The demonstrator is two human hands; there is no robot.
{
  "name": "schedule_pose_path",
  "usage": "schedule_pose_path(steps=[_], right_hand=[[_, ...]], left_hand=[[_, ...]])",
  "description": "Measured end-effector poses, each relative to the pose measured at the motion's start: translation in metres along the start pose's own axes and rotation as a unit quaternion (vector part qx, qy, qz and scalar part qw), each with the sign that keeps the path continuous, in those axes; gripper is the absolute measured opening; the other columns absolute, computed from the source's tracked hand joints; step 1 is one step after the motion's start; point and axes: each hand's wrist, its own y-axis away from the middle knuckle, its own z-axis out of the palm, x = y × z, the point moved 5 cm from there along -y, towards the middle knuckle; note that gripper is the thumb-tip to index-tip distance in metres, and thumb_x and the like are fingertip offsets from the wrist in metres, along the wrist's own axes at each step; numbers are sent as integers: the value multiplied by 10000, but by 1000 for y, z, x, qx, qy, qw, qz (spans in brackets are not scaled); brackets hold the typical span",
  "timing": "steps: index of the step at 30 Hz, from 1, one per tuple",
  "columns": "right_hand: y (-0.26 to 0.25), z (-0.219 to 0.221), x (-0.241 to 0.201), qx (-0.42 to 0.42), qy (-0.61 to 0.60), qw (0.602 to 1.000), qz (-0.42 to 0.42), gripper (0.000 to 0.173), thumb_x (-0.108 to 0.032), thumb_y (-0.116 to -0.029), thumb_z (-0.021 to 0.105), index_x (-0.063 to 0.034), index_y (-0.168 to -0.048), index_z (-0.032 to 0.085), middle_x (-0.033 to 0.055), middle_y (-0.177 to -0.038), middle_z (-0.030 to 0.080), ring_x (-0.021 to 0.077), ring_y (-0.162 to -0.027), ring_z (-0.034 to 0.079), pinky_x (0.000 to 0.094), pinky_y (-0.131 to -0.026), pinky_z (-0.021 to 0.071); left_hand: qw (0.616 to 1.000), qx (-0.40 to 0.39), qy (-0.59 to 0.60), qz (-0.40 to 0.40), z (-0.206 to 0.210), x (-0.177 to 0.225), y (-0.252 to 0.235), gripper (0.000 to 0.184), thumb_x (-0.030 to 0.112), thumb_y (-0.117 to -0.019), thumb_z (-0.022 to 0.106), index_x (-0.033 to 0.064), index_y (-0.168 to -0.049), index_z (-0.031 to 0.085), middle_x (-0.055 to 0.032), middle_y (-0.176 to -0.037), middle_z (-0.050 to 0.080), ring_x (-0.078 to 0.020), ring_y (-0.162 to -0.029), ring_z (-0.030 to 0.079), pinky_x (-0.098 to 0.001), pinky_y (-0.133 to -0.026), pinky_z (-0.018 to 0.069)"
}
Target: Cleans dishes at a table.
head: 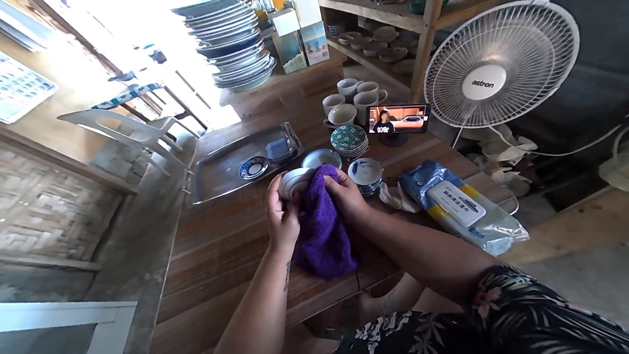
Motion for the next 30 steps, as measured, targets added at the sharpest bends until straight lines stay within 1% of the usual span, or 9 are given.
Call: schedule_pose_path(steps=[4,7,10,13,16,18,20,24,30], right_hand=[[-4,-2,-4,-12,13,1000,-9,104,-120,-962,640,-132,-1063,621,2,-892,671,66,-749,636,267,-676,553],[-8,-2,-5,-26,47,998,-21,194,-46,-896,704,-90,-1053,599,34,-923,671,93,-787,651,288,-711,567],[-10,-3,-5,-27,82,996,-32,185,-59,-919,694,-59,-1080,602,50,-935,673,94,-811,659,290,-740,574],[-12,-5,-12,-13,102,993,-50,95,-72,-967,637,-41,-1052,609,14,-911,671,41,-825,653,246,-786,563],[-12,-8,-17,5,100,993,-69,99,-83,-1000,589,-35,-1058,653,-19,-921,685,5,-847,651,229,-819,558],[-12,-8,-19,1,94,990,-101,78,-62,-989,588,-55,-1013,663,-44,-902,689,-9,-835,650,223,-807,560],[-11,-8,-22,-11,90,985,-150,83,-22,-952,606,-64,-958,678,-51,-891,693,-12,-832,650,221,-799,563],[-10,-8,-24,-17,91,977,-193,84,-7,-919,633,-75,-921,682,-56,-876,691,-11,-825,648,220,-787,561],[-9,-9,-30,-45,94,963,-250,54,-38,-881,665,-83,-860,684,-70,-866,668,-25,-836,625,194,-780,536]], left_hand=[[996,-47,-63,32,2,1,1,487,51,-951,569,19,-1430,485,-97,-1376,577,-107,-1208,594,-317,-1033,508],[989,-82,-123,29,5,2,2,489,4,-909,555,-4,-1397,522,-133,-1364,592,-124,-1221,589,-317,-1048,488],[986,-88,-144,17,5,2,3,516,9,-894,588,-5,-1404,513,-136,-1342,609,-124,-1197,607,-314,-1027,501],[987,-95,-131,4,8,1,4,504,57,-922,587,-36,-1405,479,-145,-1307,620,-104,-1165,618,-299,-1005,516],[992,-85,-83,-38,11,5,6,351,153,-1050,428,-16,-1336,541,-72,-1237,632,-32,-1111,602,-251,-992,500],[991,-63,-36,-108,12,7,8,414,263,-1105,291,58,-1289,601,42,-1143,666,41,-1045,610,-206,-956,511],[989,-52,6,-142,13,7,11,489,331,-1109,219,81,-1282,602,78,-1130,668,52,-1054,605,-208,-972,506],[987,-31,40,-150,14,6,13,538,417,-1095,190,101,-1268,589,90,-1135,661,35,-1086,602,-230,-994,500],[982,-96,62,-152,20,13,17,578,433,-1088,193,66,-1370,540,74,-1257,640,38,-1175,564,-219,-1044,464]])
